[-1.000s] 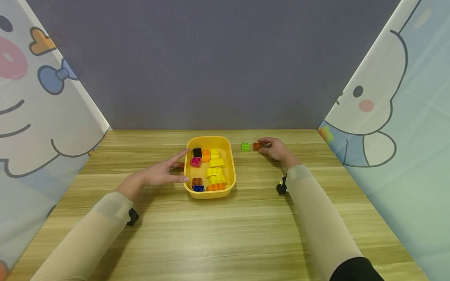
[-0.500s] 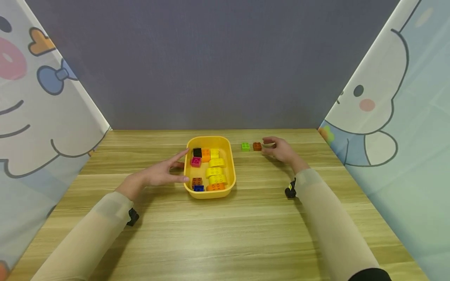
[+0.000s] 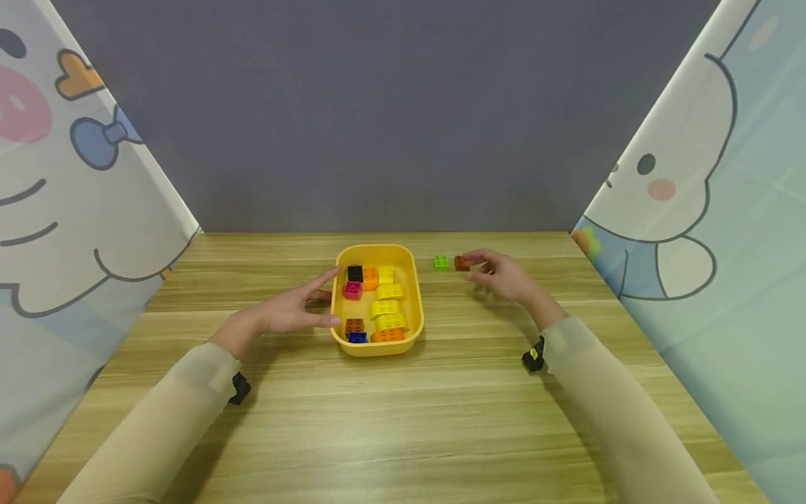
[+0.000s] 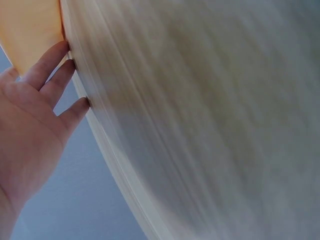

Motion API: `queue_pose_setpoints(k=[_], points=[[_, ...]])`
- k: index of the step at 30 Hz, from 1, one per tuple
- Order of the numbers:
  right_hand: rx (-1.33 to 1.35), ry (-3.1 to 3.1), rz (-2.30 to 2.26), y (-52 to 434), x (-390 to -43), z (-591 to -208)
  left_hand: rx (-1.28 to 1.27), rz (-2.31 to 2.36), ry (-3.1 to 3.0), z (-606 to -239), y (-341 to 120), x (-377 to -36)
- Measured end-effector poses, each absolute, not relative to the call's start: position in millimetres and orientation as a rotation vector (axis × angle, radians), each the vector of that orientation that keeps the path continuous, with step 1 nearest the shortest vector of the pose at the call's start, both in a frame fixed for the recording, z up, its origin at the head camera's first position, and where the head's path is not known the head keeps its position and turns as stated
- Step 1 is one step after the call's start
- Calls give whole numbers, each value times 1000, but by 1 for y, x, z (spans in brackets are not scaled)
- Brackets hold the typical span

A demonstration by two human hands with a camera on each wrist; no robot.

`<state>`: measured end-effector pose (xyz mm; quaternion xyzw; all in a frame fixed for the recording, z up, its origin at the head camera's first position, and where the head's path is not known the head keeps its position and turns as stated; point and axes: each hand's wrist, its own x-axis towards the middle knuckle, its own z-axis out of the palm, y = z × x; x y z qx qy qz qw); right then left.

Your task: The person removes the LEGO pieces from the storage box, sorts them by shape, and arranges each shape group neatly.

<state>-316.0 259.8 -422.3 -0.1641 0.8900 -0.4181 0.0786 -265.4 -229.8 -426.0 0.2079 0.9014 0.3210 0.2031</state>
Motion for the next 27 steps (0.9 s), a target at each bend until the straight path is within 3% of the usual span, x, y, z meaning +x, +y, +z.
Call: queue_pose_setpoints(k=[27], points=[[-891, 2562, -1304, 171, -292, -402, 578, 913, 2504, -423, -229, -263]])
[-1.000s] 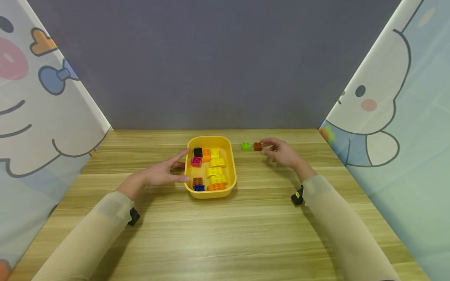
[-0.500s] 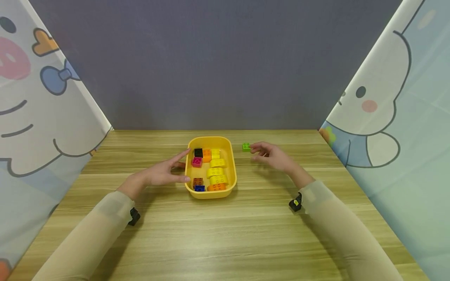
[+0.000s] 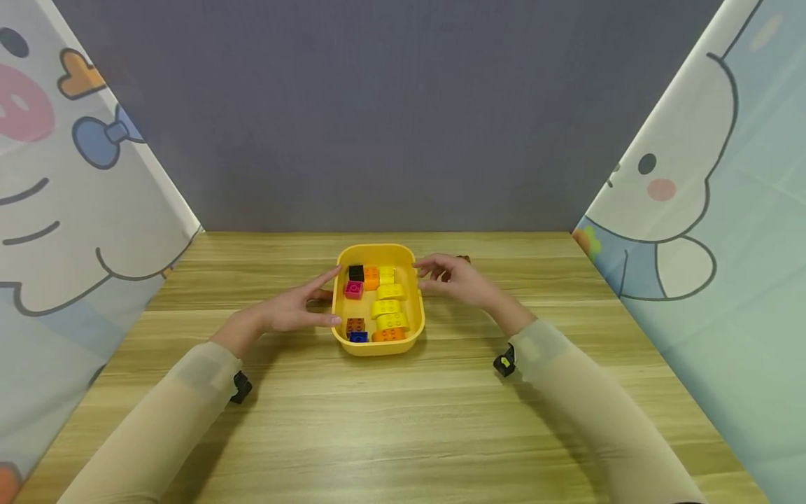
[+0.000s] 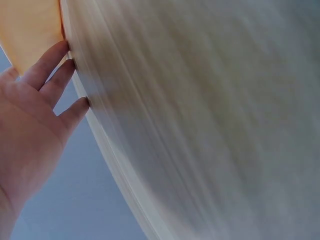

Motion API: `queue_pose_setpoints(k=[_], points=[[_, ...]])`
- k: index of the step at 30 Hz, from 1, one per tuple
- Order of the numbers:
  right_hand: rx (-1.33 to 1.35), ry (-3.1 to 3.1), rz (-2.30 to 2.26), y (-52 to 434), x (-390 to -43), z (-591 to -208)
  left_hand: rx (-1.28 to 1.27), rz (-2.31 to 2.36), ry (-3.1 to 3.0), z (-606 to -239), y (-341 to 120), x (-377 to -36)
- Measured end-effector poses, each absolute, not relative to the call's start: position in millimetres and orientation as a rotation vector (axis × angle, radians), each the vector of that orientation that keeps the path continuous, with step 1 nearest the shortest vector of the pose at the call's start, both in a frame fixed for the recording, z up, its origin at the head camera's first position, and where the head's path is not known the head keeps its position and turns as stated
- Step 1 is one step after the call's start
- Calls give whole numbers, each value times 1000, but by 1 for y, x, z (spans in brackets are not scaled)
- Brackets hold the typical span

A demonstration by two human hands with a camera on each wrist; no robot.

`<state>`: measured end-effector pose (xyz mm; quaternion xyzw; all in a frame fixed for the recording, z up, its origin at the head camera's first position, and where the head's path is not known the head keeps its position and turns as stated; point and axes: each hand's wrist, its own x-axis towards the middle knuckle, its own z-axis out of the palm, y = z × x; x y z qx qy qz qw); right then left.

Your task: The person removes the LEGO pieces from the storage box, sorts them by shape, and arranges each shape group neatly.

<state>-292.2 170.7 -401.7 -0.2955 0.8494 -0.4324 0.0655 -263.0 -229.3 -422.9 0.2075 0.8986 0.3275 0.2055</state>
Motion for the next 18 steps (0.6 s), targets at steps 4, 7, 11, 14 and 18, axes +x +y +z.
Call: queue_pose_setpoints(k=[4, 7, 11, 14, 18], points=[[-963, 2533, -1270, 151, -289, -398, 582, 909, 2504, -422, -229, -263], [-1009, 2523, -1217, 137, -288, -396, 580, 905, 2506, -422, -230, -263], [-1058, 2503, -1150, 119, -286, -392, 585, 897, 2511, -423, -230, -265], [-1103, 2461, -1110, 108, -283, -390, 589, 881, 2521, -424, -229, -265], [-1170, 2386, -1064, 94, -281, -390, 592, 862, 2531, -425, -229, -265]])
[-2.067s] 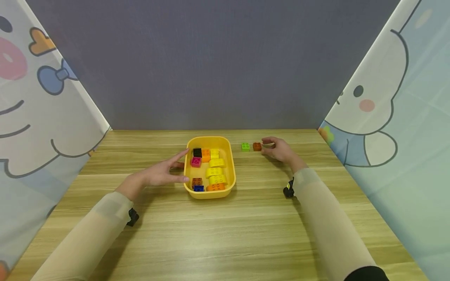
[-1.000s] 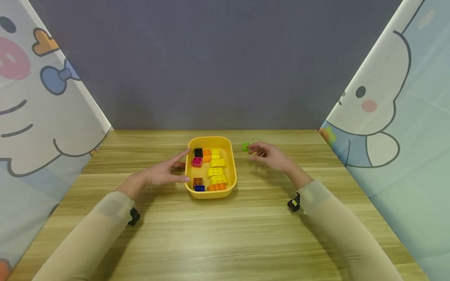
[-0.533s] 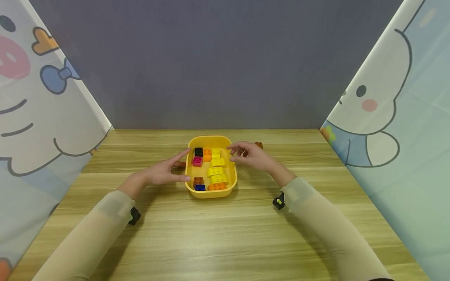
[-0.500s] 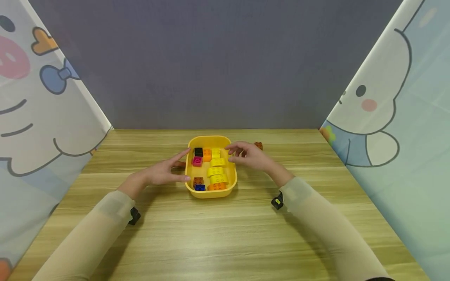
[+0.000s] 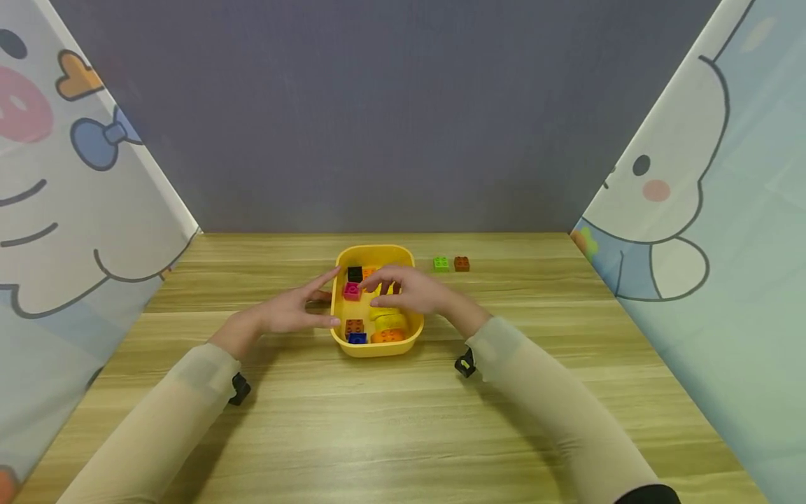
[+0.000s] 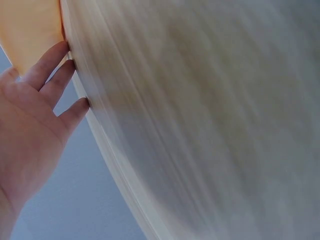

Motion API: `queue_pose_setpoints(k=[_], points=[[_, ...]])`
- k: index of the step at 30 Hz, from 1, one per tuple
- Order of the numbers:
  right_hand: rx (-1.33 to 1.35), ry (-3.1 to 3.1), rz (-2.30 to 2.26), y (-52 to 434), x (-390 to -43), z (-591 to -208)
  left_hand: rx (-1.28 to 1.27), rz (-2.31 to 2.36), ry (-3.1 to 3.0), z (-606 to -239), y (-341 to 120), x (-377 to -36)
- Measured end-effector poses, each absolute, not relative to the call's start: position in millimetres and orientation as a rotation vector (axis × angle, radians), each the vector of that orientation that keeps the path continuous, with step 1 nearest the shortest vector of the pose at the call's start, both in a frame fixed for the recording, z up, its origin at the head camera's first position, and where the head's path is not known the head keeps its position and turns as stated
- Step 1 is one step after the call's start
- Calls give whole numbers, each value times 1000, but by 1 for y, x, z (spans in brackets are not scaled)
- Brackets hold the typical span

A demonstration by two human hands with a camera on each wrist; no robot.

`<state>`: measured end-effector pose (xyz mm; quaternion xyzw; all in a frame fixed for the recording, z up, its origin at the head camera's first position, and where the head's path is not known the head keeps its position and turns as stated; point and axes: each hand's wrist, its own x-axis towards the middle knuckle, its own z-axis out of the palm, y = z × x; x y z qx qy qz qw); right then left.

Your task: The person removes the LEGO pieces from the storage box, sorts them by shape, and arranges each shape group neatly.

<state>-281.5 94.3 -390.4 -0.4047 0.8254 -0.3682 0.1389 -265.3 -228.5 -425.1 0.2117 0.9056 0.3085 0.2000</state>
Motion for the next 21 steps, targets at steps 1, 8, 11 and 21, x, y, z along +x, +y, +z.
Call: queue_pose_setpoints(k=[1, 8, 11, 21], points=[[-1187, 2370, -1051, 91, -282, -391, 594, 861, 2531, -425, -229, -265], [-1208, 2328, -967, 75, -284, -399, 599, 872, 2516, -424, -229, -264], [-1199, 2319, -927, 71, -284, -402, 609, 871, 2515, -424, -228, -265], [-1263, 2294, -676, 64, -283, -406, 635, 901, 2506, -424, -229, -262]])
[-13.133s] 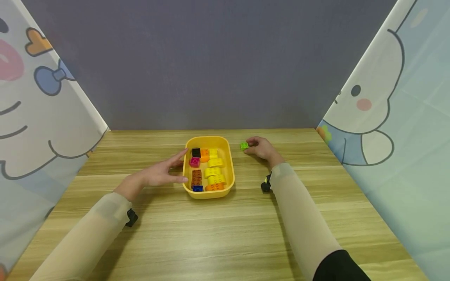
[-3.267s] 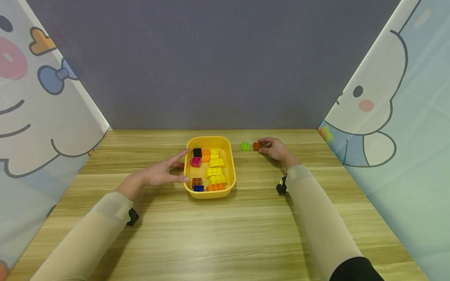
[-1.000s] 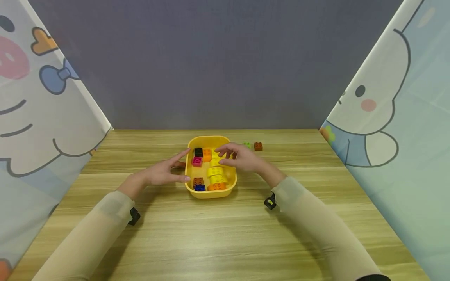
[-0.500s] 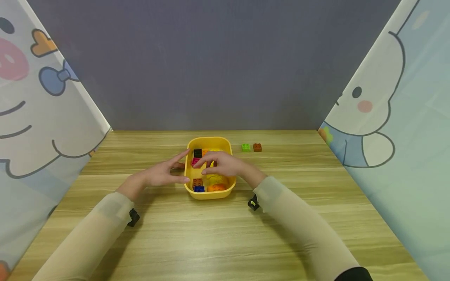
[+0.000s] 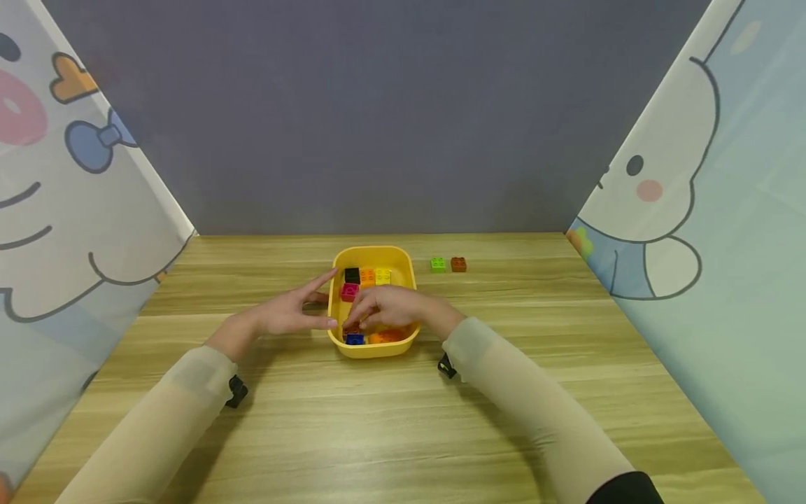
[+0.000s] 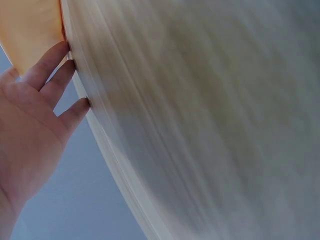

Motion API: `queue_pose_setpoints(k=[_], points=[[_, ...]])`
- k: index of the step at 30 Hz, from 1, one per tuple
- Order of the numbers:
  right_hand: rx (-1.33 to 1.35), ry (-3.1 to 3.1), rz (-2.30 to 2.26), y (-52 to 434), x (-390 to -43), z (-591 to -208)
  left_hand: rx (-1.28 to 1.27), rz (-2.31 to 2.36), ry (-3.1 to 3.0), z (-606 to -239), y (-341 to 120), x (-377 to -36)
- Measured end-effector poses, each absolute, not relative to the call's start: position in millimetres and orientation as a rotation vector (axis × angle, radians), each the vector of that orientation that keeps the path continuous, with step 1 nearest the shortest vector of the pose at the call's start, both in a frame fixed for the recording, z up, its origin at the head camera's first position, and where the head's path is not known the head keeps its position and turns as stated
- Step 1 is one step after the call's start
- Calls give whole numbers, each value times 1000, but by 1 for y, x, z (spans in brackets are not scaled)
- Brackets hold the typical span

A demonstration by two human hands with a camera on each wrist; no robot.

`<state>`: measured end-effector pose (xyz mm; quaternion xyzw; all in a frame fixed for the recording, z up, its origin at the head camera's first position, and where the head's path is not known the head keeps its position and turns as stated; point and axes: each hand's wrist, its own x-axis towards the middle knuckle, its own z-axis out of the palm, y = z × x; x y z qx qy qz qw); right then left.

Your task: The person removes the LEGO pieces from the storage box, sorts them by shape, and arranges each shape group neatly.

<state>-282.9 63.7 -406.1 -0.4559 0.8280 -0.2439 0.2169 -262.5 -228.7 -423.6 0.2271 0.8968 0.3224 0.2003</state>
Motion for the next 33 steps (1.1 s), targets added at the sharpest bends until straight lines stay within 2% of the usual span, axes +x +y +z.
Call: queue_pose_setpoints(k=[14, 23, 33], points=[[-1202, 2376, -638, 63, -280, -408, 641, 899, 2512, -424, -230, -262], [-1279, 2421, -455, 62, -279, -408, 650, 912, 2500, -423, -229, -261], [-1234, 2432, -507, 61, -278, -407, 627, 914, 2502, -423, -229, -261]])
